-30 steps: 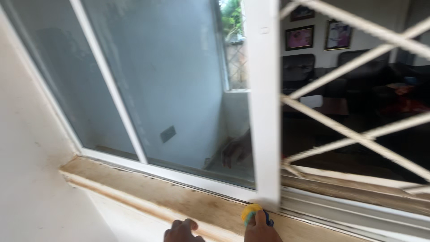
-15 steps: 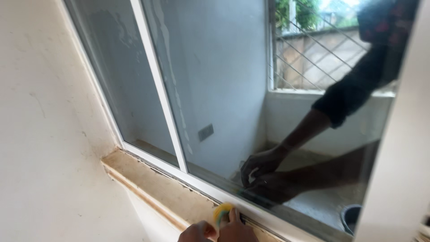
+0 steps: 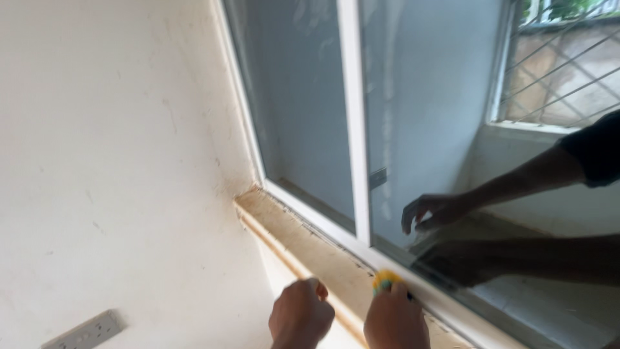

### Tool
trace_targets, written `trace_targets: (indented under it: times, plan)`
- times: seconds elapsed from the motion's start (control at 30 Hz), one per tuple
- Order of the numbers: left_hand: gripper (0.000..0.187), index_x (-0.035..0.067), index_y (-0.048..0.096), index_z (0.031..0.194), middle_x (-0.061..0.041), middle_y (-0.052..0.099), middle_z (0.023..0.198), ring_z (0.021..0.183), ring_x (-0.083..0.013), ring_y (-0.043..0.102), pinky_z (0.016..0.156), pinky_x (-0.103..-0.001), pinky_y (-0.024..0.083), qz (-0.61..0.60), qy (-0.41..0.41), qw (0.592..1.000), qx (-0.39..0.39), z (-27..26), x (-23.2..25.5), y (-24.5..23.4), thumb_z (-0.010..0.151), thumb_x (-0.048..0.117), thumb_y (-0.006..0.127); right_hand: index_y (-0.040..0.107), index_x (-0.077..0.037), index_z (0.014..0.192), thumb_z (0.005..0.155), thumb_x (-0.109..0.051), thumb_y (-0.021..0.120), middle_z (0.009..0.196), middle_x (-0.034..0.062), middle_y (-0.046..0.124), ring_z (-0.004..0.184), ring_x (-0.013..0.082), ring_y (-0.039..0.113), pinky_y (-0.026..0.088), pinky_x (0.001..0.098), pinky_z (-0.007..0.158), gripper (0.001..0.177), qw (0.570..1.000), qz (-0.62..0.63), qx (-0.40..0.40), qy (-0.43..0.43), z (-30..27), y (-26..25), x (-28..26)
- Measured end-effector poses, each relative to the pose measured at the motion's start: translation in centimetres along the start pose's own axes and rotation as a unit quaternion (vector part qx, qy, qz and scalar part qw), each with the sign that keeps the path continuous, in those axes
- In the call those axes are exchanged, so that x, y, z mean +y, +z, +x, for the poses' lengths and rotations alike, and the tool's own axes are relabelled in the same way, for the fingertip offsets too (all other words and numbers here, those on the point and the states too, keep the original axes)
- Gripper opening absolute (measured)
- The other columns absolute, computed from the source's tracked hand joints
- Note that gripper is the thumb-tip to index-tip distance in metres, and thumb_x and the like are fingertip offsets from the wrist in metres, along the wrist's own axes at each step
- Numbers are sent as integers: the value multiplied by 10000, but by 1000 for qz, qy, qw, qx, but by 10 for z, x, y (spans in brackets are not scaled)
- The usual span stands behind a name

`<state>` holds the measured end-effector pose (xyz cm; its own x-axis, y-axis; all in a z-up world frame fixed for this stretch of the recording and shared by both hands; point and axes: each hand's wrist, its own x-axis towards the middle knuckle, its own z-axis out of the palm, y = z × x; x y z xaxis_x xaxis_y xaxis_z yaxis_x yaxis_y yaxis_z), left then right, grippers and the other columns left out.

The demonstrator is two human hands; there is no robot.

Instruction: The person repeatedly wets a cloth in a bucket of soapy water and scrubs the lower and side sections of a window frame and sill. The person rinses the cloth multiple times and continues scrubbing different parts of the frame.

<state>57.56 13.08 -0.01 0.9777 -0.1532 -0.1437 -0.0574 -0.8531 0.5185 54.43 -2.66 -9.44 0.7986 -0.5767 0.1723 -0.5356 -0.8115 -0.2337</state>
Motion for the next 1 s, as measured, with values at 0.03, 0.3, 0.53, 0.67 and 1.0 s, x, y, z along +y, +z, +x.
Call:
trace_targets:
  times: [0.03,0.3,0.53,0.67,1.0]
  plan:
    - [212,230,743,1060,11,726,1161,1148,-196,676,970,-379,555,-2,-13,1000,-5,6,0,-11,868,175,672,697,-7,1058,910,-192,611,1175,187,619,1063,339,685,618,438,850,253,996,-49,-24,-72,9,-3,-10]
    - [250,236,735,1113,36,745,1145,1106,-162,696,930,-355,575,-46,-61,996,-33,122,-66,-51,906,170,612,627,111,1177,915,-135,654,1380,242,497,1045,398,690,608,432,870,360,998,16,-48,-46,89,-7,-154]
    - [240,202,736,1105,20,782,1123,1075,-123,728,950,-329,566,-47,-99,991,-82,222,-137,-67,917,167,591,577,135,1267,968,-135,618,1508,249,394,962,346,748,651,366,787,405,995,-47,-76,-47,153,12,-245]
    - [270,209,744,1113,32,767,1151,1090,-115,717,973,-327,563,-76,-110,987,-88,253,-154,-66,915,141,574,640,102,1208,986,-129,586,1507,213,423,993,349,732,634,382,815,324,995,-50,-66,-64,175,32,-275]
    - [177,208,742,1008,-4,733,1089,1047,-265,686,906,-411,543,-139,-23,980,140,268,-131,-65,866,240,641,732,-211,1303,902,-35,606,962,56,748,803,171,643,563,395,761,456,859,315,-376,-143,204,57,-255]
